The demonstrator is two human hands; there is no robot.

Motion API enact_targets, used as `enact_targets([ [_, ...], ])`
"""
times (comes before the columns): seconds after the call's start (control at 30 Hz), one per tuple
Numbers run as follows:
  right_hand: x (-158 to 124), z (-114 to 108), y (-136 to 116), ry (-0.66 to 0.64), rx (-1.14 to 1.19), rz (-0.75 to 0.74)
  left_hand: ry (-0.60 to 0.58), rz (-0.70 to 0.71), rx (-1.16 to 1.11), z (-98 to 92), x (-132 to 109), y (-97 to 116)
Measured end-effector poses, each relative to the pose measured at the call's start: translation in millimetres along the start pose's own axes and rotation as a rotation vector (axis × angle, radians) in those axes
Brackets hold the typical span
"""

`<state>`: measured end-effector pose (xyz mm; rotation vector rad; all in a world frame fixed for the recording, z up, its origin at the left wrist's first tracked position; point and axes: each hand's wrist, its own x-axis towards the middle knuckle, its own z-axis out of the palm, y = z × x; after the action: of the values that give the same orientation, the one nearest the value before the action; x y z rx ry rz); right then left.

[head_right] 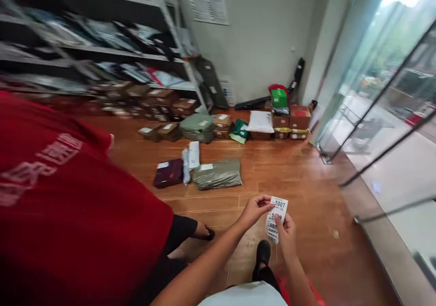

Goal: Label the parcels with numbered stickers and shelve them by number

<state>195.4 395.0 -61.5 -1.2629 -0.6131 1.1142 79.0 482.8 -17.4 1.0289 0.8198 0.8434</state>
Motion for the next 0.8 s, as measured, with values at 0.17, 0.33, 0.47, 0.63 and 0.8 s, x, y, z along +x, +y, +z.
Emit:
enact_targets([
  [0.17, 144, 111, -6, -0.196, -0.028, 0.021, 0.246, 0.037, -0.008, -101.5, 90, 47],
  [0.33, 237, 210, 5, -0.291, 0.017, 0.08, 0.381, 0.073, -0.007, -188.7, 150, 68],
  [0.47, 293, 270, 30, -0.158, 0.09, 0.101, 0.356, 0.083, 0.051, -249.7, 209, 92],
  [0.63, 362, 333, 65, -0.053, 0.0, 0.118, 0.301, 0.095, 0.139, -325.6, 276, 130],
  [0.8, 428, 432, 86, -0.232, -0.073, 0.198, 0.36, 0.165, 0.291, -432.6, 307, 156],
])
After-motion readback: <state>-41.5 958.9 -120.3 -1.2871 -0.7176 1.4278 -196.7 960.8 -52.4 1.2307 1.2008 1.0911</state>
